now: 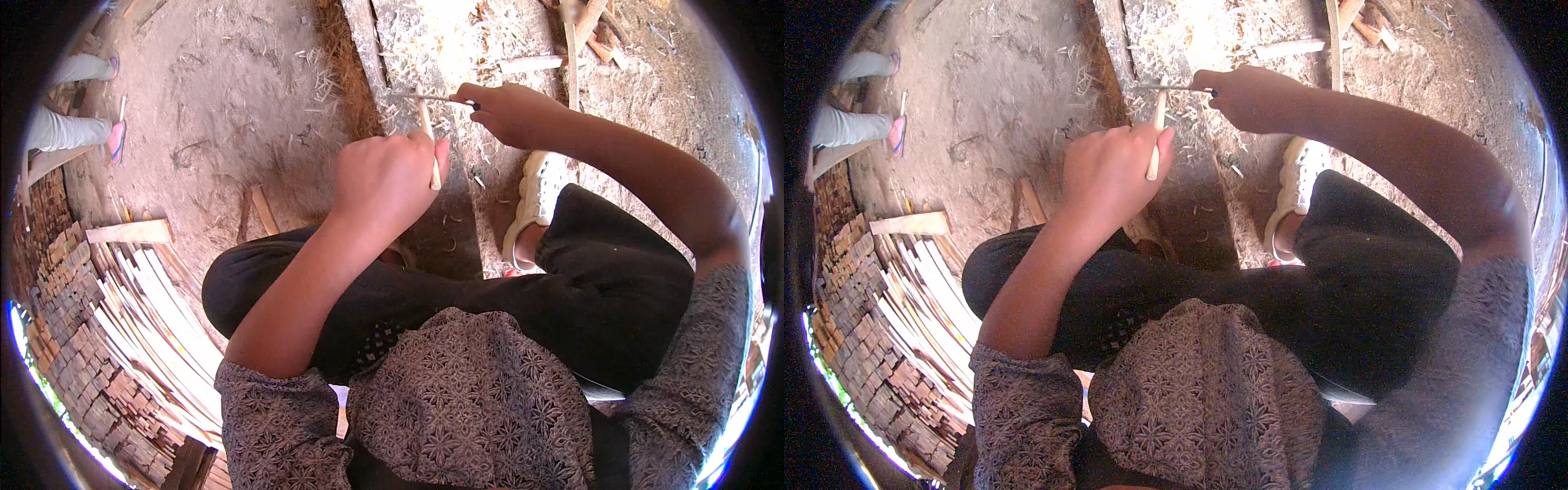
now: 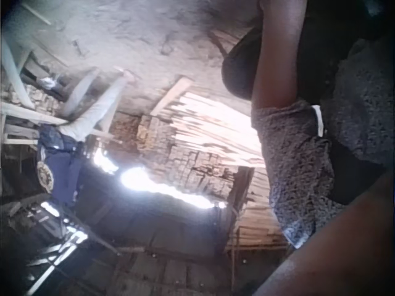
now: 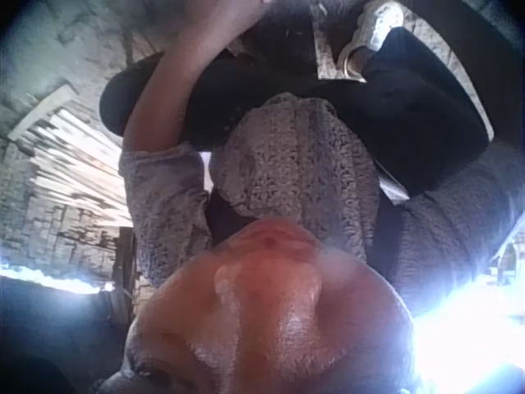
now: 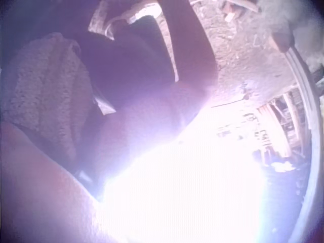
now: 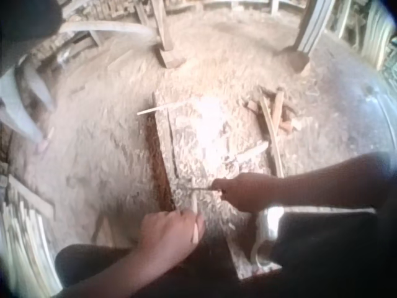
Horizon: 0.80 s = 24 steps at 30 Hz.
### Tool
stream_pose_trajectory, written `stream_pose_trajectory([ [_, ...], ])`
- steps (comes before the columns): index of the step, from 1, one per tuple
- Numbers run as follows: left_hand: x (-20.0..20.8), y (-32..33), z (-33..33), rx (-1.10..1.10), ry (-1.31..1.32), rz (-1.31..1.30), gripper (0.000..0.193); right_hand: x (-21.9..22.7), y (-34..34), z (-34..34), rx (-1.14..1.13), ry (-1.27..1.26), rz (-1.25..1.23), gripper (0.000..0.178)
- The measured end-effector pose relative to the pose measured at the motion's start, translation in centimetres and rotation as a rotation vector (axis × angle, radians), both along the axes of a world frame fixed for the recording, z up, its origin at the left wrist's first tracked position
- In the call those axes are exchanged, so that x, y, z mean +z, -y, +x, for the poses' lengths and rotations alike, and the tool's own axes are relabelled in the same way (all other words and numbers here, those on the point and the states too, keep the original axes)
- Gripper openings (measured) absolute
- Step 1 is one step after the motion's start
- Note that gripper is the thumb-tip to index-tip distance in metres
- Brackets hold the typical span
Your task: The person sits on the ground and uses a knife to carve a small piece of wood, repeatedly shaving off thin layers. The person occasionally pauses to inspect the wood and adjust their grip.
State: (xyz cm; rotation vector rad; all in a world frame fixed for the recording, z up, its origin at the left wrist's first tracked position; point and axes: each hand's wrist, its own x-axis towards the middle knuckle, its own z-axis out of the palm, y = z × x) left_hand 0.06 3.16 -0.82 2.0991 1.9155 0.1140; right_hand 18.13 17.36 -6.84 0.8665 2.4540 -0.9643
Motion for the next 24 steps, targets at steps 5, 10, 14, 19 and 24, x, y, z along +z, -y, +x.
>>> stream_pose_trajectory([
  [5,-0.4,0.9,0.0,-0.013,0.003,0.003,0.034,3.9,1.8,0.6,0.076,-0.078,-0.014,0.033],
  [10,-0.4,-0.1,1.0,-0.063,0.009,-0.020,0.035,-5.0,-3.4,0.4,0.054,-0.021,0.080,0.037],
  [14,-0.6,0.2,0.5,-0.033,0.034,-0.019,0.035,-0.7,-1.3,-0.6,-0.045,0.066,-0.031,0.036],
  [19,-1.1,1.2,0.0,0.002,0.049,0.003,0.032,5.5,1.5,0.6,-0.017,-0.032,-0.183,0.033],
  [24,-1.6,0.6,0.6,-0.069,0.064,0.030,0.031,-0.6,-1.1,0.9,0.088,-0.041,0.075,0.032],
])
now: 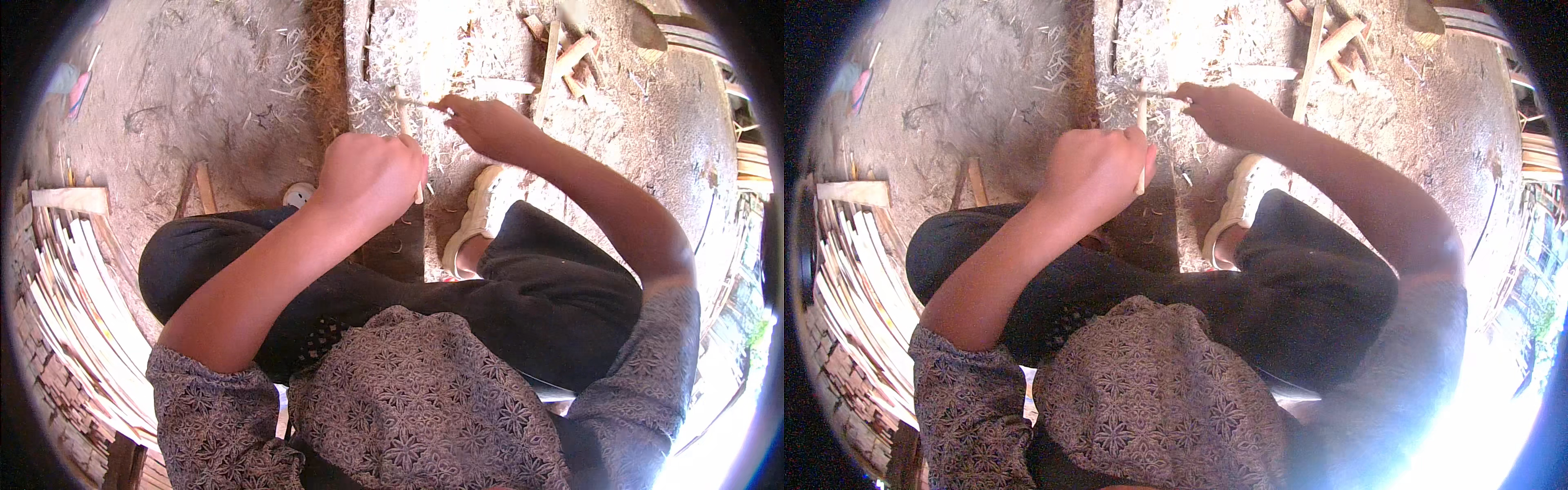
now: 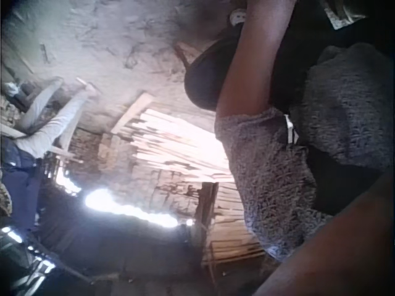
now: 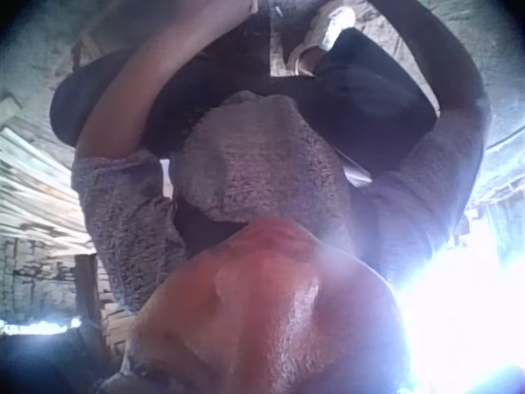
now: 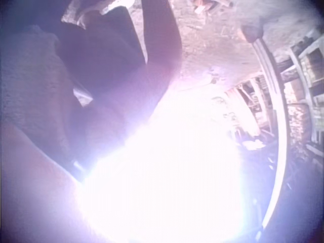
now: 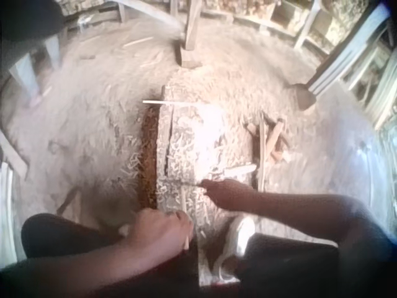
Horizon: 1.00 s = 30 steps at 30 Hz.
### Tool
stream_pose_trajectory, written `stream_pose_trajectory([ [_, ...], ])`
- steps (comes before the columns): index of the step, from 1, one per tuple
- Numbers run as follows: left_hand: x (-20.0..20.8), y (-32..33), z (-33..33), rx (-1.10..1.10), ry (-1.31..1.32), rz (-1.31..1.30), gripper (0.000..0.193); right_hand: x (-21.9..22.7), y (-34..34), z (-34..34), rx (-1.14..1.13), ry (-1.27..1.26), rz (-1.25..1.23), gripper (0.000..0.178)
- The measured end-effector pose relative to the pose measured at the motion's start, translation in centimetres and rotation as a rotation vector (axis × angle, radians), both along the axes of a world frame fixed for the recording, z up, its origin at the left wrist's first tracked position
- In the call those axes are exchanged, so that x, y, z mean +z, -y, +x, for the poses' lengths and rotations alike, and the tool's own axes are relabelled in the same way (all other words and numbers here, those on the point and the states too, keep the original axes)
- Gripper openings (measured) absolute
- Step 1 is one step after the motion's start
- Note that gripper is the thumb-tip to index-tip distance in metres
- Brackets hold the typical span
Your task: The person sits on the ground and uses a knife to carve a small piece of wood, repeatedly shaving off thin layers. The person occasionally pauses to inspect the wood and adjust their grip.
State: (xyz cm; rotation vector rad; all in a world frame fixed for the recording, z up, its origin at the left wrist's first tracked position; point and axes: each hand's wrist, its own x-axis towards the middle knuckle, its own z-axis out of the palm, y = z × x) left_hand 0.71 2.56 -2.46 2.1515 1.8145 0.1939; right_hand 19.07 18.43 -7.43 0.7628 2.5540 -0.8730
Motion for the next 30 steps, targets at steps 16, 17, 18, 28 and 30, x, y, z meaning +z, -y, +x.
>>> stream_pose_trajectory([
  [16,-0.5,0.9,-1.3,0.070,0.111,-0.035,0.030,1.1,0.9,0.2,0.003,-0.063,-0.027,0.037],
  [17,-0.5,0.6,-1.0,0.053,0.115,-0.035,0.031,-0.9,-0.8,-0.1,0.001,-0.030,0.001,0.037],
  [18,-0.4,0.3,-0.8,0.053,0.113,-0.016,0.031,-2.9,-2.5,-0.5,0.003,0.001,0.024,0.038],
  [28,-0.6,1.2,-1.7,0.133,0.095,-0.059,0.030,5.9,2.9,-1.6,-0.141,0.157,-0.235,0.034],
  [30,-0.6,1.0,-1.7,0.135,0.148,-0.048,0.029,5.0,2.7,-0.5,-0.098,0.016,-0.222,0.035],
])
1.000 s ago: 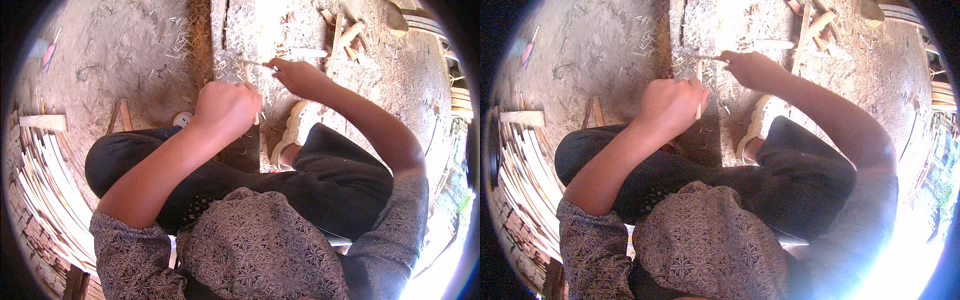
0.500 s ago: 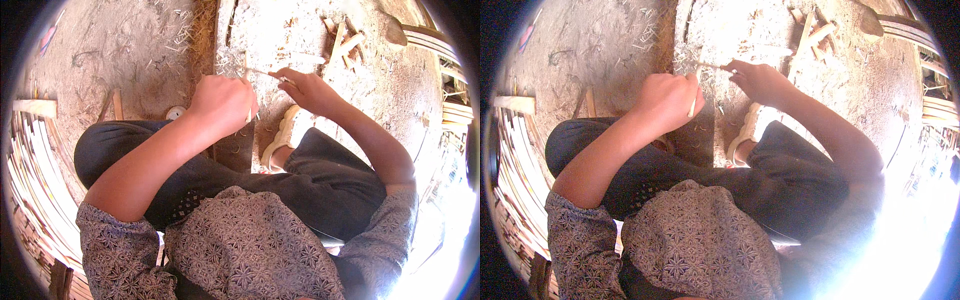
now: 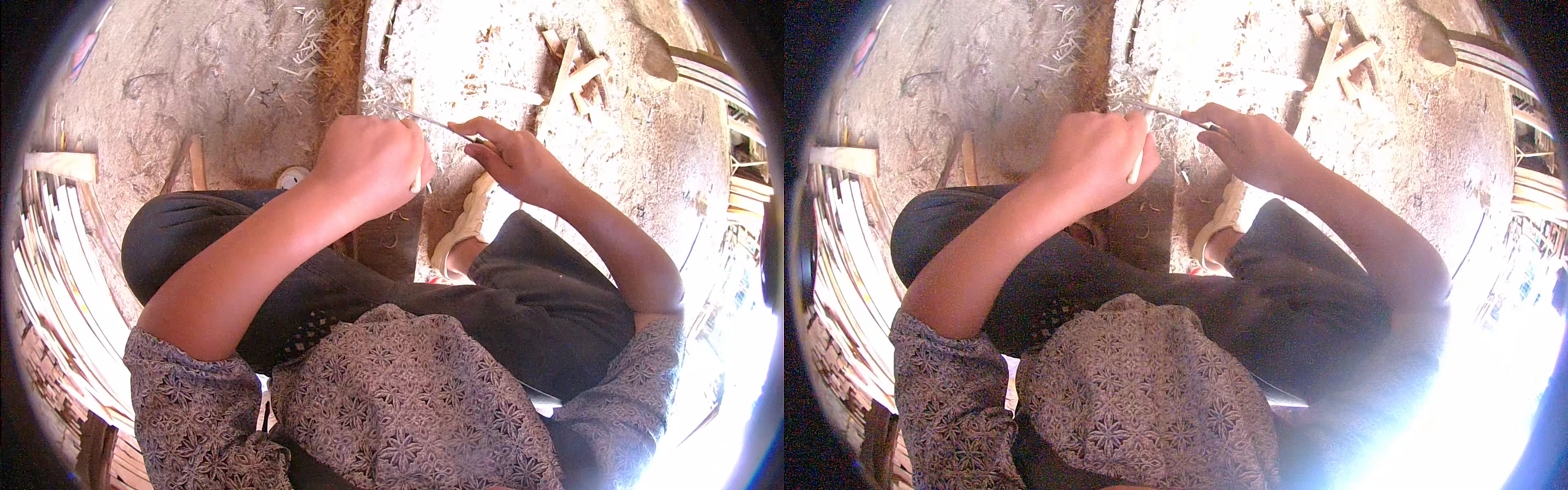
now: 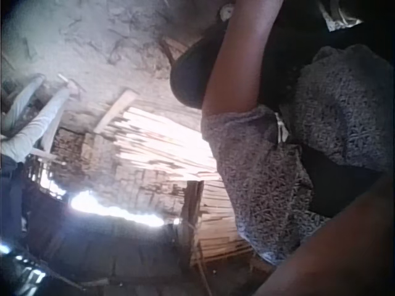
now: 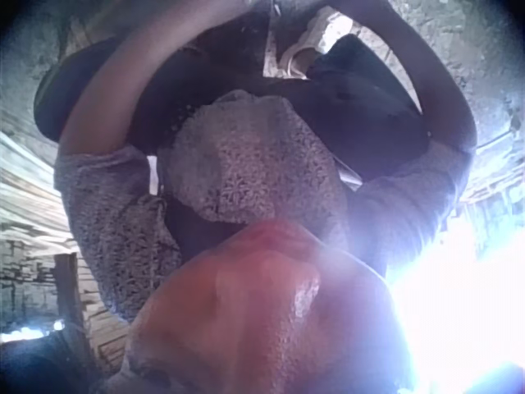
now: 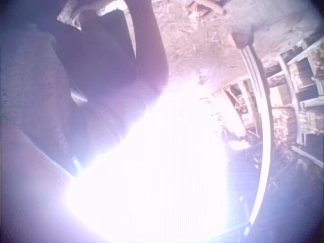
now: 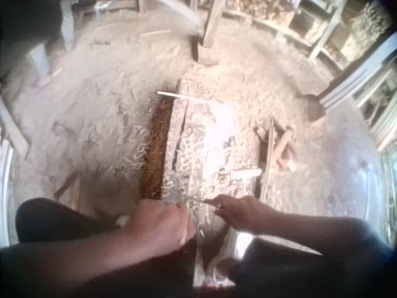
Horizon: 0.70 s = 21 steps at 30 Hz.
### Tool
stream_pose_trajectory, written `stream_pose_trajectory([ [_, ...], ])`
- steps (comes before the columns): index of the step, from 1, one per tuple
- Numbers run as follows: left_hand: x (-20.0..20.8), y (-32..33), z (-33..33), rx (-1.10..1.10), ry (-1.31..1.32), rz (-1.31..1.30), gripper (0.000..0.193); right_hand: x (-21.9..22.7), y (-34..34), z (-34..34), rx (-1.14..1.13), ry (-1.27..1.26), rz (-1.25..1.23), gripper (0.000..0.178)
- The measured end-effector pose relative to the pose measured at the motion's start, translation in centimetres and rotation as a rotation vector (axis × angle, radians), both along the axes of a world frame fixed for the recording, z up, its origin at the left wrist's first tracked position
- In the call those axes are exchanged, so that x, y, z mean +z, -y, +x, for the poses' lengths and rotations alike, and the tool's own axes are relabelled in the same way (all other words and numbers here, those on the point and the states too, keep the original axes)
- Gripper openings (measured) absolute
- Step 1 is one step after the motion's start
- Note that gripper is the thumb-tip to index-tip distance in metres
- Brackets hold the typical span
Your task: The person sits on the ground and uses a knife to carve a small piece of wood, repeatedly shaving off thin layers. The person occasionally pauses to inspect the wood and adjust their grip.
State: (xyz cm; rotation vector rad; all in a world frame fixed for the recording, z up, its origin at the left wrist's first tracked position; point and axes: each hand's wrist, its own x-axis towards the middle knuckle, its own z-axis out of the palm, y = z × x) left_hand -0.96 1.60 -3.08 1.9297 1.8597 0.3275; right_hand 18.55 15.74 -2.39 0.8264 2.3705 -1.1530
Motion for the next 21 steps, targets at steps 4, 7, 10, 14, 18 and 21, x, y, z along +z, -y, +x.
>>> stream_pose_trajectory([
  [4,0.6,-0.8,0.3,0.035,0.064,0.016,0.029,-6.9,-4.4,-0.3,0.039,0.037,0.145,0.037],
  [7,0.6,-1.5,-0.3,0.103,0.086,-0.008,0.030,-9.1,-6.2,-0.3,0.024,0.072,0.133,0.038],
  [10,0.4,-0.9,-0.6,0.205,0.165,-0.027,0.031,-8.2,-4.3,0.8,-0.046,0.030,0.089,0.039],
  [14,-1.6,0.3,-1.8,0.301,0.303,0.050,0.031,1.2,0.0,-1.6,-0.084,0.073,-0.062,0.037],
  [18,-1.1,0.6,-1.8,0.274,0.265,-0.010,0.032,-4.7,-1.2,-0.6,0.065,-0.060,0.142,0.036],
  [21,-0.3,-0.3,-1.2,0.229,0.205,-0.018,0.034,-8.1,-4.6,-0.3,0.100,0.014,0.212,0.035],
])
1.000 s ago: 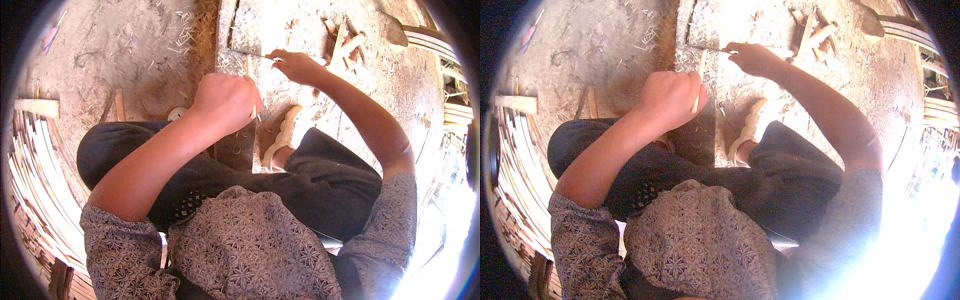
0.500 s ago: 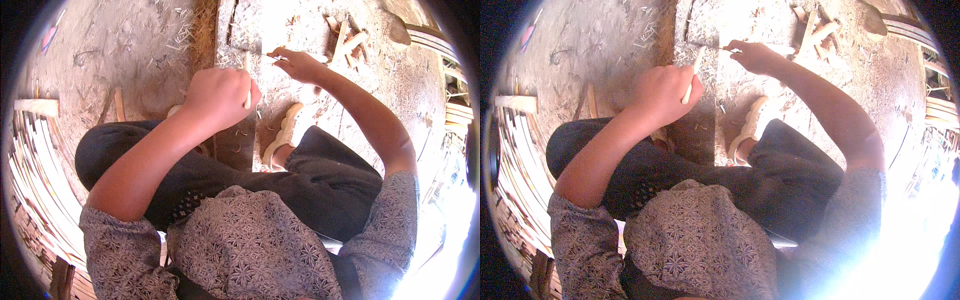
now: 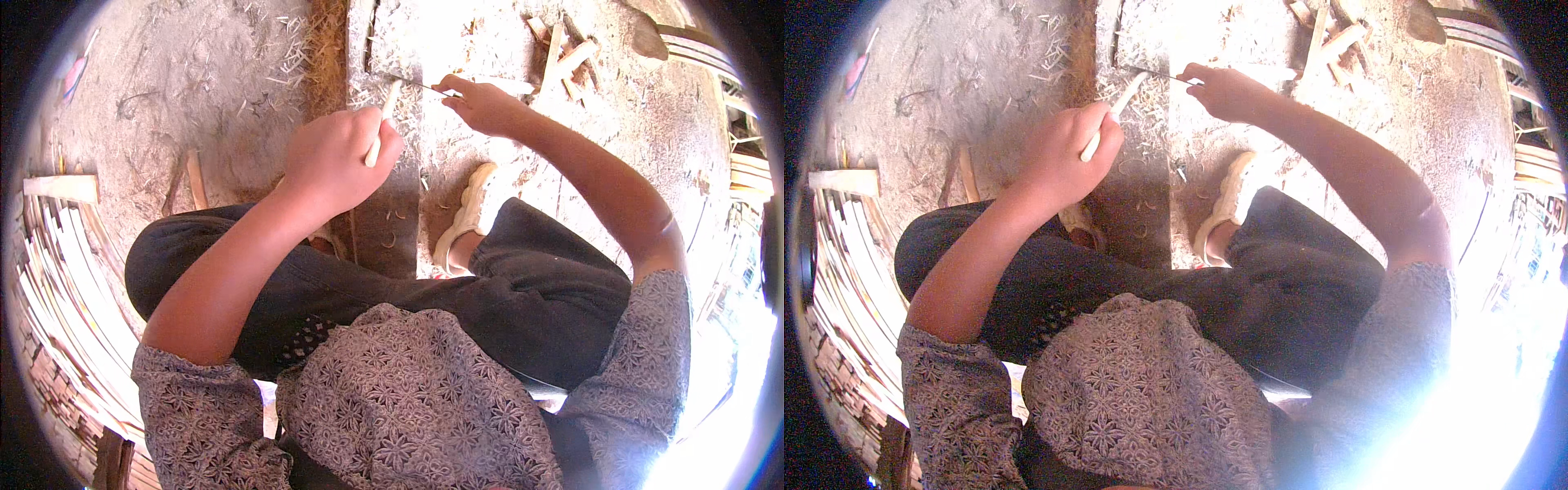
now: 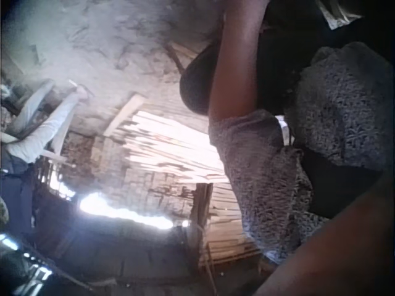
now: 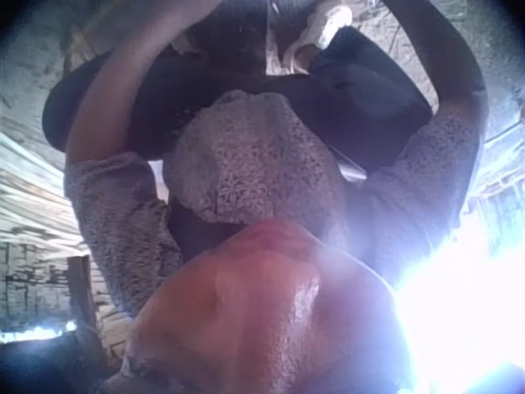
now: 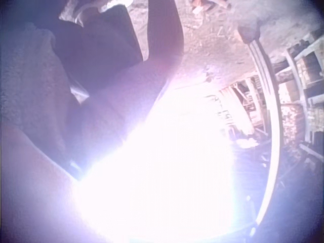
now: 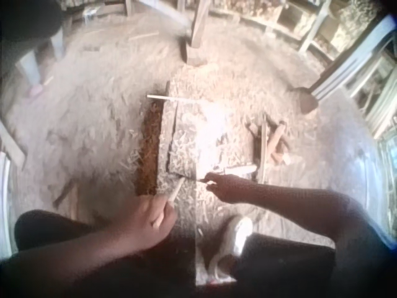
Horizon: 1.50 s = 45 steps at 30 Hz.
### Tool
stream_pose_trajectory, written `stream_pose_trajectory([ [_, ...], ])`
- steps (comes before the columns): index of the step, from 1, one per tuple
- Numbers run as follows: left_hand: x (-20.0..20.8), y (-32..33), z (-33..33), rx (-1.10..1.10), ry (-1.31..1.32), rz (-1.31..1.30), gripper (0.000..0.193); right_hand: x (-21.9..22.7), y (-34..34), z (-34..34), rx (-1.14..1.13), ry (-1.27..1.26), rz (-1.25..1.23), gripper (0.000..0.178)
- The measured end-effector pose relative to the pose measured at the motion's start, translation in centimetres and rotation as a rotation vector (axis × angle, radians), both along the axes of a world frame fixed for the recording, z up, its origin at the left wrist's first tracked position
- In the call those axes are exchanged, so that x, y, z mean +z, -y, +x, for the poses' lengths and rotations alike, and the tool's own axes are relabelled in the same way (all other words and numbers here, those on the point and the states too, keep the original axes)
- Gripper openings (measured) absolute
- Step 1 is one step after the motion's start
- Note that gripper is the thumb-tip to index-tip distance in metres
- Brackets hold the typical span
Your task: The person sits on the ground and uses a knife to carve a small piece of wood, repeatedly shaving off thin layers. The person occasionally pauses to inspect the wood and adjust their grip.
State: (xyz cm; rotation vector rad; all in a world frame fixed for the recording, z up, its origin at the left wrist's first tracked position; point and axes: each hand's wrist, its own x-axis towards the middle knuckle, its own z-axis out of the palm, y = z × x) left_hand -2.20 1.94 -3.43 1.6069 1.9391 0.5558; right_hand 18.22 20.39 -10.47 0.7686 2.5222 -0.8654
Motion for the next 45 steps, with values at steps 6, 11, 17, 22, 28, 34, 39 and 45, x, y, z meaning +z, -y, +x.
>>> stream_pose_trajectory([
  [6,-0.9,-0.3,-1.1,0.110,0.101,0.039,0.035,2.9,2.6,-0.2,-0.139,0.020,-0.130,0.037],
  [11,-1.3,0.7,-1.1,0.119,0.068,0.078,0.036,8.1,5.9,-2.1,-0.098,-0.131,-0.225,0.035],
  [17,-0.4,-0.3,0.0,0.060,0.050,0.047,0.036,-1.2,0.2,-2.4,-0.131,0.063,-0.051,0.035],
  [22,-0.6,-0.4,-0.9,0.178,0.121,-0.021,0.038,2.0,2.8,-1.2,-0.086,-0.089,-0.106,0.035],
  [28,-0.4,0.2,-0.7,0.128,0.079,-0.013,0.037,5.6,5.4,-1.1,-0.102,-0.158,-0.163,0.034],
  [34,0.1,-0.2,-0.2,0.069,0.037,-0.014,0.038,-2.4,0.1,-2.6,0.010,-0.082,0.019,0.035],
  [39,0.0,-0.1,-0.7,0.069,0.014,0.027,0.037,3.9,3.8,-2.2,-0.190,0.030,-0.118,0.034],
  [45,0.4,-0.1,-0.5,0.055,-0.008,-0.007,0.037,5.6,4.6,-0.3,-0.129,-0.065,-0.185,0.032],
])
